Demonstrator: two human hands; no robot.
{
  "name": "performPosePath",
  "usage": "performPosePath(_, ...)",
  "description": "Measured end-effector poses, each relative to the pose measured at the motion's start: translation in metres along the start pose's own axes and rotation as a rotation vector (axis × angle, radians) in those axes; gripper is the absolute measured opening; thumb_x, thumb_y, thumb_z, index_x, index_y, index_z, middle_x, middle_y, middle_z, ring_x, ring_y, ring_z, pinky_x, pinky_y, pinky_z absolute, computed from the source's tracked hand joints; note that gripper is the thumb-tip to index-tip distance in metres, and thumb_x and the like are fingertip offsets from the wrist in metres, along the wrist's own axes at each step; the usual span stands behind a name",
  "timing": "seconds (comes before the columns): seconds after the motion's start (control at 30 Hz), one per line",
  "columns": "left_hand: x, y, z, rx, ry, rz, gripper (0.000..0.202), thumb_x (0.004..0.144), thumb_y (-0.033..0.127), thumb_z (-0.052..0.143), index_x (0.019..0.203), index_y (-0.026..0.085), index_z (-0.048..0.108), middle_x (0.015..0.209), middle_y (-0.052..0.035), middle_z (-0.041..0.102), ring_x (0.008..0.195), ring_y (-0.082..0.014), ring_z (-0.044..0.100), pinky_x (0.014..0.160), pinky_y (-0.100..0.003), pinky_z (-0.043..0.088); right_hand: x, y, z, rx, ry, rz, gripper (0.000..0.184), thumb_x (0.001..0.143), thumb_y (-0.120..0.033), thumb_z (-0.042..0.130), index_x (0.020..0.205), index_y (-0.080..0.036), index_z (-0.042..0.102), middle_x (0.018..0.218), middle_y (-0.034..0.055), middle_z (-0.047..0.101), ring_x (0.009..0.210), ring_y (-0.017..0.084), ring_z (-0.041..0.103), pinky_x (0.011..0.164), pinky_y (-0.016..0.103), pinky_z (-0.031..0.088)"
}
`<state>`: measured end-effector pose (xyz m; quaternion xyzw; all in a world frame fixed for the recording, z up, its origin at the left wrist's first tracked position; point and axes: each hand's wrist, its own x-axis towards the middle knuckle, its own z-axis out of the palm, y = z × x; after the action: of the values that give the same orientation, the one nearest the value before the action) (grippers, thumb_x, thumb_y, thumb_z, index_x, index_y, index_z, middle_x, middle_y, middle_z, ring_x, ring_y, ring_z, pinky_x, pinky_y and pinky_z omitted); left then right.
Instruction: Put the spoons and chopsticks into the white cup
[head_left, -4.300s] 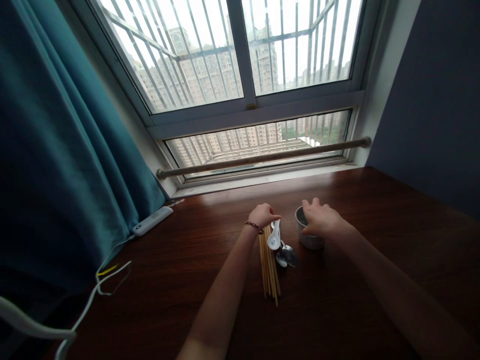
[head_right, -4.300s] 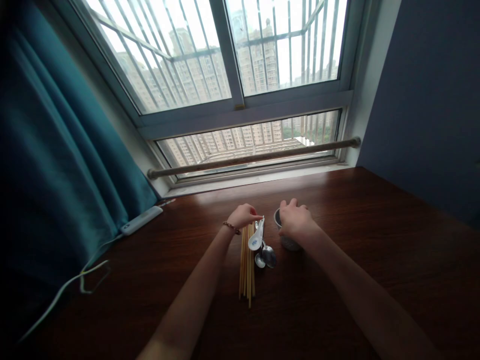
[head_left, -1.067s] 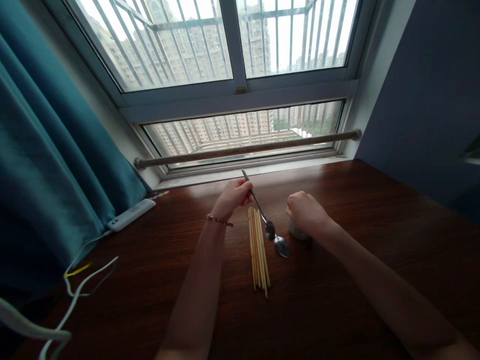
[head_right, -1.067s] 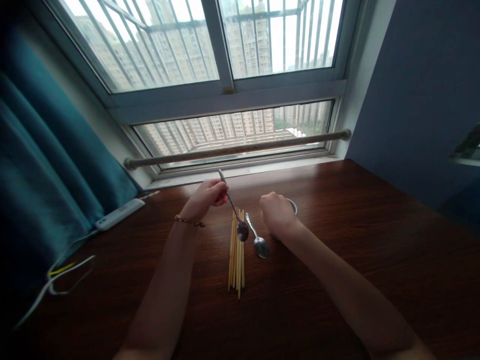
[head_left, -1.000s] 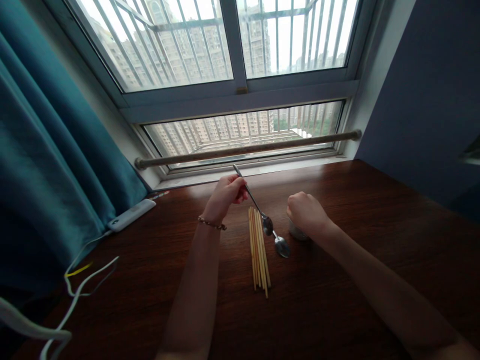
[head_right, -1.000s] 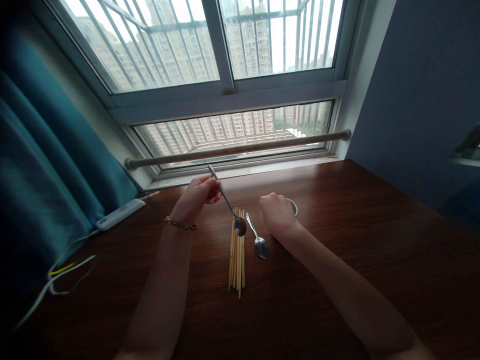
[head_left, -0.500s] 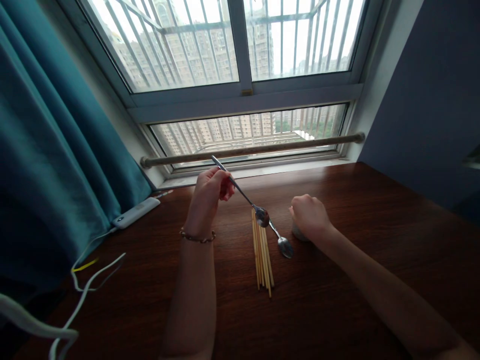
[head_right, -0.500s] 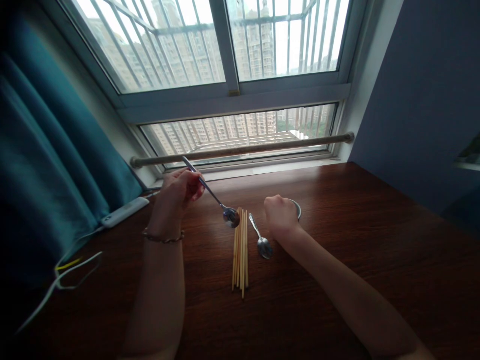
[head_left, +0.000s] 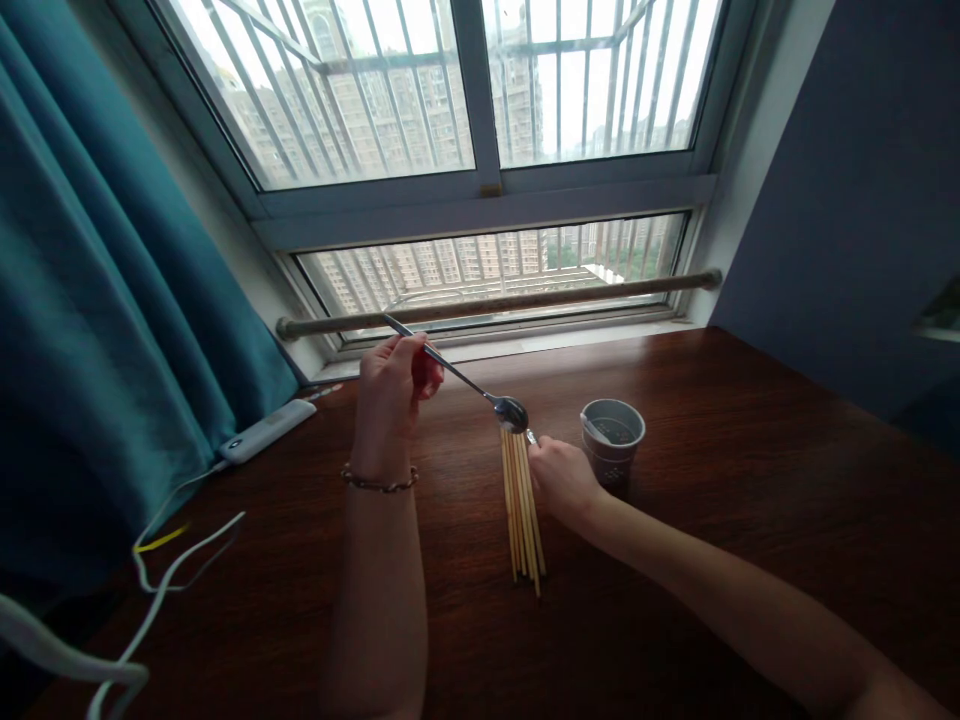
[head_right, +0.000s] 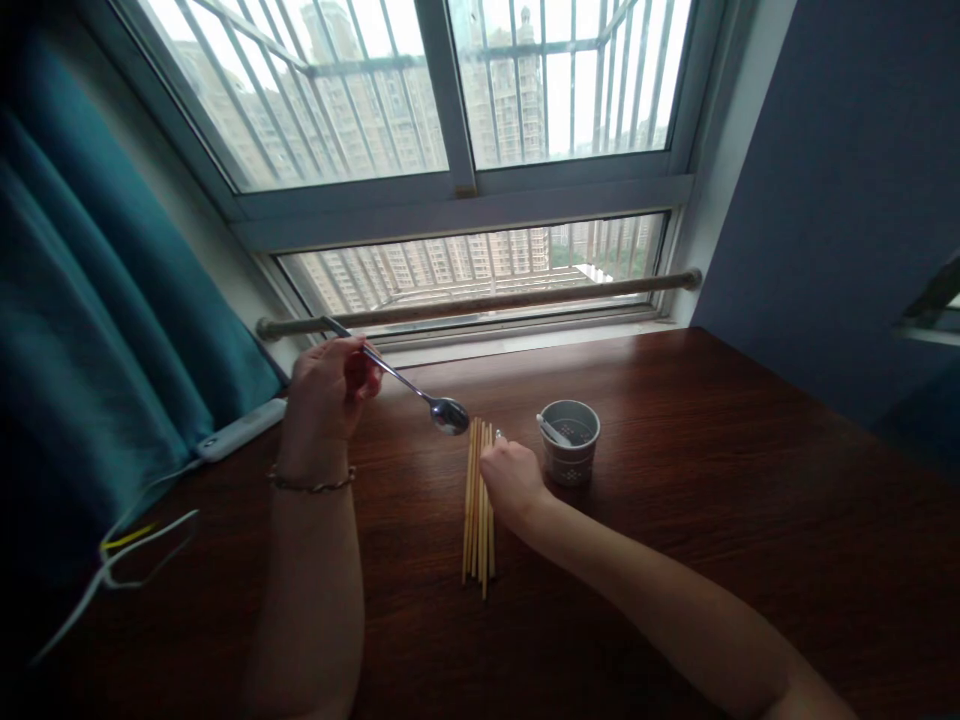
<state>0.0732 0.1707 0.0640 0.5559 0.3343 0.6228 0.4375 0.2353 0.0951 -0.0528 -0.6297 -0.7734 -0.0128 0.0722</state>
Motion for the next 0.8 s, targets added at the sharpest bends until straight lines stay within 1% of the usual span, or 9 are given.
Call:
performPosePath(0.03, -0.001, 0.001, 0.003, -0.037, 0.009, -0.001, 0.019, 0.071, 0.026, 0.051, 0.056, 0.015, 0.046, 0.043, 0.0029, 0.046, 0.032, -0.0043, 0.036, 0.028, -0.015, 0.021, 0.003, -0.002, 0.014, -0.013, -0.017, 0.025, 0.021, 0.077, -0.003, 0.044, 0.087, -0.008, 0.062, 0.086, 0.0144, 0.058, 0.08, 0.02, 0.057, 0.063, 0.024, 0.046)
performPosePath(0.1, -0.006, 0.0, 0.013, -0.11, -0.001, -0.016, 0.017, 0.07, 0.026, 0.051, 0.058, 0.014, 0.046, 0.045, 0.0033, 0.047, 0.034, -0.0036, 0.037, 0.03, -0.015, 0.023, 0.008, -0.004, 0.037, -0.025, -0.03, 0.05, 0.024, 0.079, -0.003, 0.04, 0.09, -0.006, 0.062, 0.089, 0.0161, 0.057, 0.084, 0.023, 0.055, 0.064, 0.027, 0.047)
performPosePath(0.17, -0.014, -0.003, 0.029, -0.166, -0.049, -0.05, 0.015, 0.071, 0.026, 0.05, 0.063, 0.014, 0.048, 0.046, 0.0037, 0.049, 0.034, -0.0037, 0.038, 0.031, -0.014, 0.026, 0.011, -0.002, 0.05, -0.038, -0.011, 0.055, 0.025, 0.081, -0.003, 0.038, 0.091, -0.006, 0.061, 0.09, 0.0165, 0.056, 0.085, 0.023, 0.053, 0.064, 0.029, 0.047)
performPosePath(0.23, -0.024, -0.01, 0.049, -0.194, -0.105, -0.092, 0.013, 0.072, 0.027, 0.05, 0.069, 0.014, 0.049, 0.047, 0.0037, 0.052, 0.035, -0.0047, 0.042, 0.032, -0.014, 0.029, 0.012, 0.0, 0.055, -0.053, 0.02, 0.051, 0.024, 0.082, -0.004, 0.038, 0.09, -0.006, 0.061, 0.09, 0.0165, 0.055, 0.085, 0.023, 0.052, 0.064, 0.029, 0.048)
performPosePath(0.33, -0.04, -0.024, 0.077, -0.197, -0.199, -0.152, 0.016, 0.074, 0.029, 0.051, 0.072, 0.014, 0.048, 0.05, 0.0016, 0.057, 0.036, -0.0073, 0.048, 0.035, -0.017, 0.036, 0.013, 0.003, 0.055, -0.065, 0.046, 0.063, 0.024, 0.082, -0.003, 0.039, 0.09, -0.006, 0.06, 0.09, 0.0164, 0.054, 0.085, 0.021, 0.051, 0.064, 0.027, 0.047)
performPosePath(0.43, -0.049, -0.039, 0.095, -0.162, -0.27, -0.201, 0.016, 0.075, 0.029, 0.05, 0.073, 0.014, 0.046, 0.051, 0.0006, 0.058, 0.037, -0.009, 0.05, 0.037, -0.018, 0.039, 0.013, 0.005, 0.056, -0.064, 0.047, 0.08, 0.023, 0.082, -0.004, 0.039, 0.09, -0.006, 0.061, 0.088, 0.0157, 0.054, 0.084, 0.022, 0.051, 0.063, 0.028, 0.047)
performPosePath(0.53, -0.05, -0.051, 0.102, -0.092, -0.295, -0.243, 0.016, 0.075, 0.028, 0.049, 0.071, 0.014, 0.044, 0.049, 0.0011, 0.057, 0.036, -0.0095, 0.05, 0.036, -0.019, 0.039, 0.013, 0.005, 0.058, -0.056, 0.041, 0.09, 0.023, 0.082, -0.005, 0.04, 0.091, -0.007, 0.061, 0.088, 0.0152, 0.054, 0.084, 0.024, 0.051, 0.062, 0.03, 0.048)
performPosePath(0.63, -0.048, -0.059, 0.102, -0.067, -0.318, -0.264, 0.016, 0.075, 0.029, 0.048, 0.071, 0.014, 0.044, 0.049, 0.0013, 0.056, 0.036, -0.0096, 0.05, 0.037, -0.019, 0.039, 0.013, 0.005, 0.06, -0.055, 0.034, 0.097, 0.023, 0.082, -0.005, 0.04, 0.093, -0.008, 0.061, 0.088, 0.0153, 0.054, 0.084, 0.023, 0.051, 0.06, 0.029, 0.048)
performPosePath(0.8, -0.043, -0.069, 0.101, -0.067, -0.271, -0.262, 0.017, 0.075, 0.03, 0.047, 0.07, 0.013, 0.045, 0.05, 0.0006, 0.057, 0.036, -0.009, 0.05, 0.036, -0.018, 0.039, 0.014, 0.003, 0.062, -0.057, 0.025, 0.102, 0.022, 0.082, -0.005, 0.04, 0.09, -0.007, 0.061, 0.088, 0.016, 0.054, 0.084, 0.023, 0.052, 0.058, 0.028, 0.048)
